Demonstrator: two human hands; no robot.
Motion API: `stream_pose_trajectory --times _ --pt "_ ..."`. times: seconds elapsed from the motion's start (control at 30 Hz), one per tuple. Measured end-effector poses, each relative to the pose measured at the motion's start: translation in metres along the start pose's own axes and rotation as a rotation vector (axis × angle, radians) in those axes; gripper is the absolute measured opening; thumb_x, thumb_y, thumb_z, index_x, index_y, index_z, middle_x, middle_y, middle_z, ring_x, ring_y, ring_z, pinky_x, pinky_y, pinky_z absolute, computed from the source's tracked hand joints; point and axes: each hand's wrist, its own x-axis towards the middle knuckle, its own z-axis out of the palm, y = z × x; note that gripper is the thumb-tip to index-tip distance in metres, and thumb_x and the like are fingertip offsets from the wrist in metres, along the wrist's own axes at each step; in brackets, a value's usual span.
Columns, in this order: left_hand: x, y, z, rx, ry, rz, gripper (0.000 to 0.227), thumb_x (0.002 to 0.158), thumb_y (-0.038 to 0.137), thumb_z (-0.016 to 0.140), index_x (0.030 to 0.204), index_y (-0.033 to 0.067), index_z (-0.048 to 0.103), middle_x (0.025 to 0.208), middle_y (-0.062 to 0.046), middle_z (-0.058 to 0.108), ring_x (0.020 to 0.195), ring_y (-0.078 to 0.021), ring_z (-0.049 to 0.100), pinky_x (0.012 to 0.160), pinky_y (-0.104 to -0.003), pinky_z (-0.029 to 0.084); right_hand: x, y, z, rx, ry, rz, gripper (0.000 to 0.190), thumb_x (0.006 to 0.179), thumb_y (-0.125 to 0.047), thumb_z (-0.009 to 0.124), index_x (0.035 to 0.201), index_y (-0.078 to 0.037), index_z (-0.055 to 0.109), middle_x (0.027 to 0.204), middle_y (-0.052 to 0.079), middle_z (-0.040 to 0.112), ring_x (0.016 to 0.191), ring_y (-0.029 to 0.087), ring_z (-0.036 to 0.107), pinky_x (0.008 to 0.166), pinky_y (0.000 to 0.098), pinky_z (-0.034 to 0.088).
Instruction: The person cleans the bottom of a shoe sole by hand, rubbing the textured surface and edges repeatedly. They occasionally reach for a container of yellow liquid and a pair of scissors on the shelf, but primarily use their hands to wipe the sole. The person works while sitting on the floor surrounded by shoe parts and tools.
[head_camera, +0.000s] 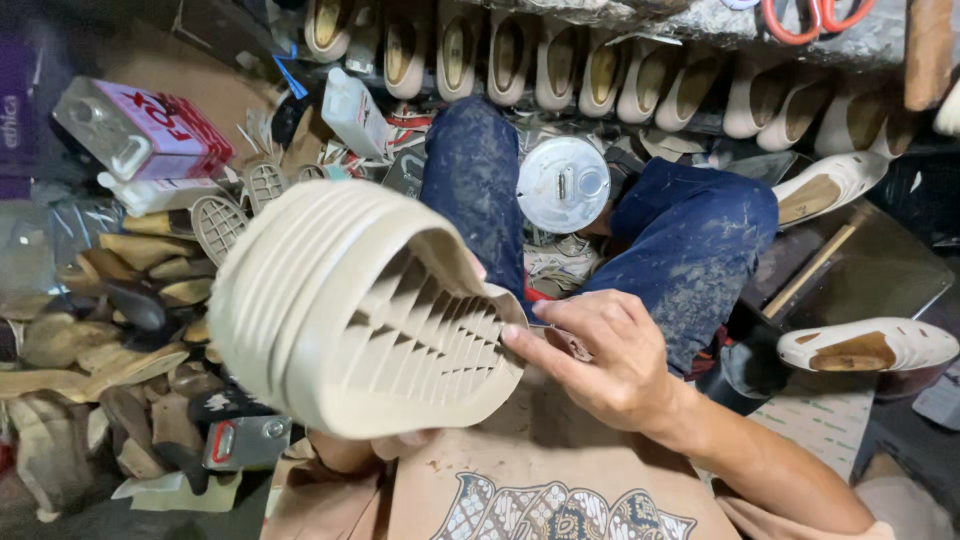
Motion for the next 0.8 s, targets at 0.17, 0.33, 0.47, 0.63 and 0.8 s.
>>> stream_pose_trajectory --times 0.17,0.33,0.47,0.63,0.8 --pt "-0.006 -0.001 -0.015 0.255 -0.052 0.302 0.040 0.108 0.033 0.049 0.140 0.0093 0.054 0.109 -0.017 0.056 0.099 -0.0323 0.057 0.095 -0.047 0.053 -0.009 -0.004 0.008 0.023 -0.044 -0.011 0.023 0.103 -0.007 0.055 0.116 -0.011 0.073 0.102 0.009 0.065 0.080 0.024 0.065 0.075 0.0366 0.051" --pt "-0.017 -0.008 -0.020 0.457 -0.061 0.518 0.039 0.110 0.035 0.041 0.143 0.0169 0.056 0.109 -0.016 0.054 0.098 -0.0349 0.055 0.095 -0.046 0.052 -0.007 -0.021 -0.002 0.218 -0.115 0.114 0.028 0.103 -0.008 0.047 0.117 -0.012 0.071 0.104 0.010 0.067 0.086 0.025 0.066 0.075 0.0384 0.050" --pt "-0.004 -0.018 0.005 0.578 0.017 0.863 0.024 0.107 0.030 0.046 0.124 0.0135 0.052 0.149 0.011 0.059 0.096 -0.0200 0.053 0.077 -0.048 0.051 -0.002 -0.021 -0.022 0.444 -0.142 0.130 0.025 0.101 -0.019 0.051 0.102 -0.011 0.075 0.101 0.013 0.065 0.086 0.027 0.067 0.078 0.0384 0.053" --pt "-0.030 -0.006 -0.009 0.508 0.025 0.589 0.038 0.110 0.034 0.040 0.142 0.0263 0.060 0.113 -0.010 0.055 0.104 -0.0418 0.054 0.097 -0.046 0.049 -0.007 -0.013 0.006 0.082 -0.088 0.067 0.028 0.106 -0.014 0.048 0.125 -0.013 0.068 0.108 0.013 0.067 0.090 0.025 0.065 0.075 0.0395 0.047" --pt "-0.027 -0.010 -0.029 0.586 -0.254 0.582 0.044 0.106 0.022 0.041 0.147 0.0312 0.053 0.119 -0.008 0.052 0.113 -0.0415 0.050 0.095 -0.052 0.052 -0.012 -0.021 0.000 0.273 -0.149 0.131 0.035 0.106 -0.013 0.039 0.127 -0.014 0.067 0.108 0.010 0.067 0.088 0.025 0.064 0.074 0.0400 0.045"
